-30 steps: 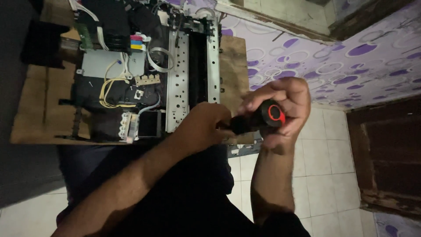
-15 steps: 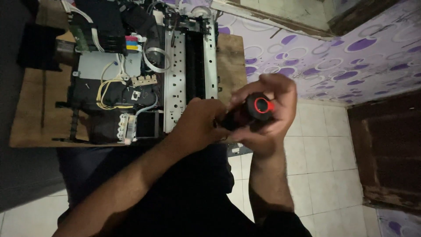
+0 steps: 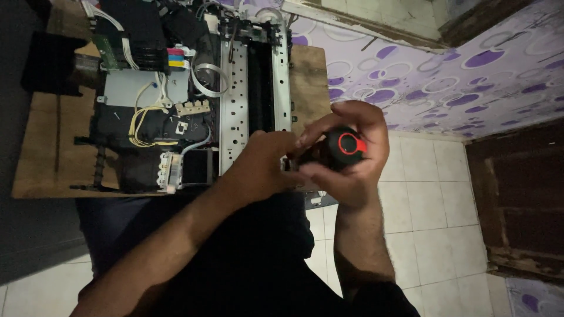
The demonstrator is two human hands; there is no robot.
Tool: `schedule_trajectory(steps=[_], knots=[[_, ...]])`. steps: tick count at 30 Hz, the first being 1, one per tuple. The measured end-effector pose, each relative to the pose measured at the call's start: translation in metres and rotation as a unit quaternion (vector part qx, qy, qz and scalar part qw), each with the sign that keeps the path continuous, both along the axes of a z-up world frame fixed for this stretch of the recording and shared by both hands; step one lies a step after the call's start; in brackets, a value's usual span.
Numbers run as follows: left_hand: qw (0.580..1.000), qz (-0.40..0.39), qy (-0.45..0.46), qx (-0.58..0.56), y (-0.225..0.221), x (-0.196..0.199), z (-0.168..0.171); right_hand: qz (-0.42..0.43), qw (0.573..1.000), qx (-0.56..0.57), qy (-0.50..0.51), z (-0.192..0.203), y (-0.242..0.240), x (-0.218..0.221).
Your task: A person is disassembling a printer by unscrewing its internal components and cleaning the parts with a brush.
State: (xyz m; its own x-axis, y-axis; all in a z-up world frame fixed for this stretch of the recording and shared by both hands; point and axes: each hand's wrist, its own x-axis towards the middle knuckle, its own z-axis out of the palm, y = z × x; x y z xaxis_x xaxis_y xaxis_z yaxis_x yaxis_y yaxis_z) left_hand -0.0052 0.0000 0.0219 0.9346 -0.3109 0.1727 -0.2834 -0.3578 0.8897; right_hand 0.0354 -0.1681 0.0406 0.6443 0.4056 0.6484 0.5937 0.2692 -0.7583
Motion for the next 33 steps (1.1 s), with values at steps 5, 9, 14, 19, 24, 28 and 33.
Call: schedule_trajectory(steps=[5,9,14,19,24,28,33], knots=[[0.999,-0.038,-0.026,0.012,0.013,0.001,-0.011,0.027,0.999,0.023,0.008,0.000,-0.007,0.006],[0.994,-0.031,-0.033,0.099,0.007,0.007,0.002,0.015,1.000,0.016,-0.006,0.003,-0.002,0.005],[0.998,-0.022,-0.056,0.035,0.010,0.002,-0.002,0.049,0.998,0.040,0.011,-0.004,-0.008,0.010],[0.995,-0.043,-0.024,0.092,0.011,0.004,0.004,0.028,0.999,0.017,0.004,-0.001,-0.005,0.005],[0.999,0.017,-0.032,0.028,0.001,0.004,-0.005,0.011,0.999,0.025,0.018,-0.008,-0.009,0.004],[0.998,-0.035,-0.027,0.035,0.010,0.007,-0.002,0.011,1.000,0.012,0.020,-0.006,-0.012,0.005],[0.996,-0.057,-0.050,0.046,0.016,0.012,-0.013,-0.005,1.000,-0.008,0.001,-0.005,-0.013,0.004]])
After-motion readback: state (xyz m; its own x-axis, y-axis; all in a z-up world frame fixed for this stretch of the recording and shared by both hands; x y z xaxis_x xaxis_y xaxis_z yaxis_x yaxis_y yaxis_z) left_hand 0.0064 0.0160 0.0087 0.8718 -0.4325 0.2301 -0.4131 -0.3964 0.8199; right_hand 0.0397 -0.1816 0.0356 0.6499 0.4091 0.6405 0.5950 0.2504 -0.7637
